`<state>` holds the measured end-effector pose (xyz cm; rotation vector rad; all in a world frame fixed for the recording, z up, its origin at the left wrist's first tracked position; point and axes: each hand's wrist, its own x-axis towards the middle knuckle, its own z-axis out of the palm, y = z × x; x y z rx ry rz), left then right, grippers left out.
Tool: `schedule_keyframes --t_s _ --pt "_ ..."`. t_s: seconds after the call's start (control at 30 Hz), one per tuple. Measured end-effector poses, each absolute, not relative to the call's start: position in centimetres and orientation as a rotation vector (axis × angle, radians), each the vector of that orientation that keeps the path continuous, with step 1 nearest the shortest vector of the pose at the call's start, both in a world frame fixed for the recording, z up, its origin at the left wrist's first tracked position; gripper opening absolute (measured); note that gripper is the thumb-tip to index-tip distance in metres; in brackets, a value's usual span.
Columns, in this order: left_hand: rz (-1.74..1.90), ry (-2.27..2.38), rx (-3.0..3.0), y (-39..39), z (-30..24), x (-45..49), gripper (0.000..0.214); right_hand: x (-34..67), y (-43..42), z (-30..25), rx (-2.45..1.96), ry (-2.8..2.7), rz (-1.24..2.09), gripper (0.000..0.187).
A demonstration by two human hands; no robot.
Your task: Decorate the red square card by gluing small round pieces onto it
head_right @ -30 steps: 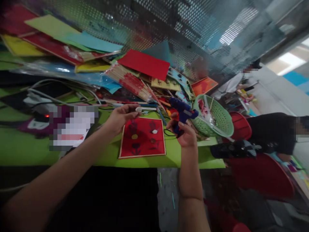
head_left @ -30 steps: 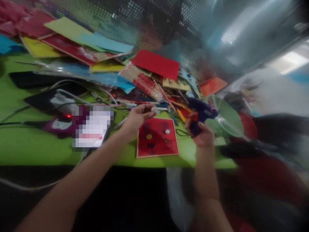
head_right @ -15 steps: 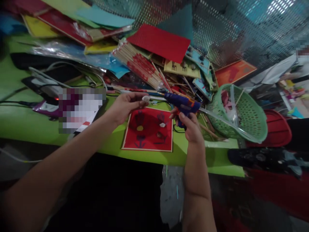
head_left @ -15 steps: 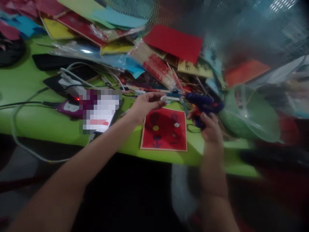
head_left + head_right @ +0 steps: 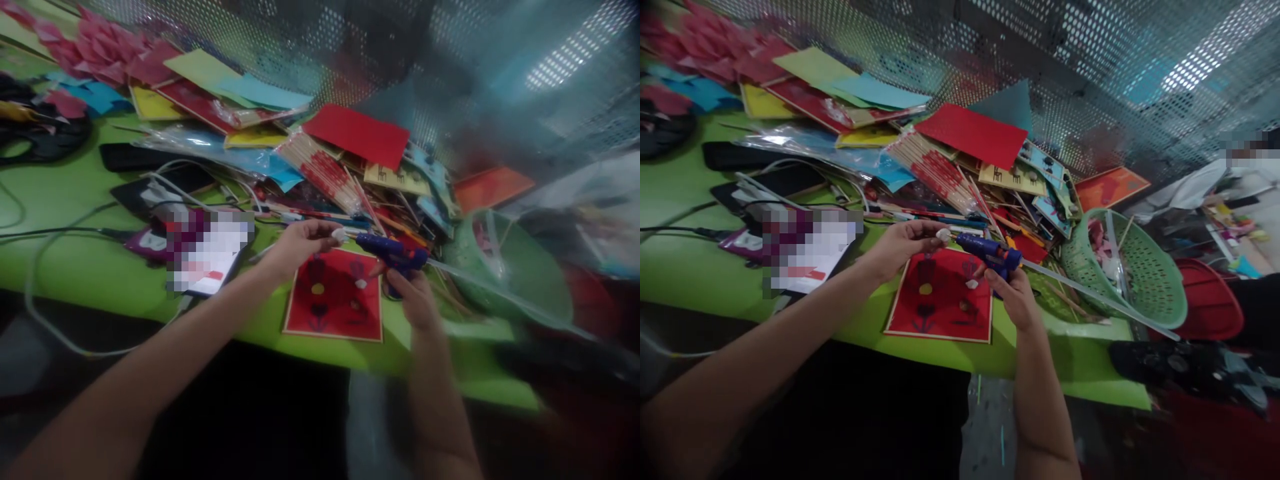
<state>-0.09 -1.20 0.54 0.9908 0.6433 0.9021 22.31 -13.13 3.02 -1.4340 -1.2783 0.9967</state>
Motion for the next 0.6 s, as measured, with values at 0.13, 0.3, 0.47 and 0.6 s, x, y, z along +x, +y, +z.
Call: schedule_keyframes --t_s 0.13,0.3,0.47,0.6 --pt "0.89 0.629 0.99 -1.16 0.38 -0.02 0.044 21.96 -13.12 3.27 -1.454 -1.321 0.982 0.036" --pt "0.878 0.625 1.007 -1.14 0.33 -0.06 0.041 21.76 -13.08 3.39 -1.46 -1.316 0.995 0.035" --pt "0.89 0.609 1.011 -1.07 0.23 -0.14 0.039 21.79 -13.15 3.32 -1.476 -1.295 0.998 0.037" --pt "0.883 0.613 1.013 -1.08 0.34 -0.14 0.039 21.78 -13.08 3.17 -1.492 -1.279 0.975 0.038"
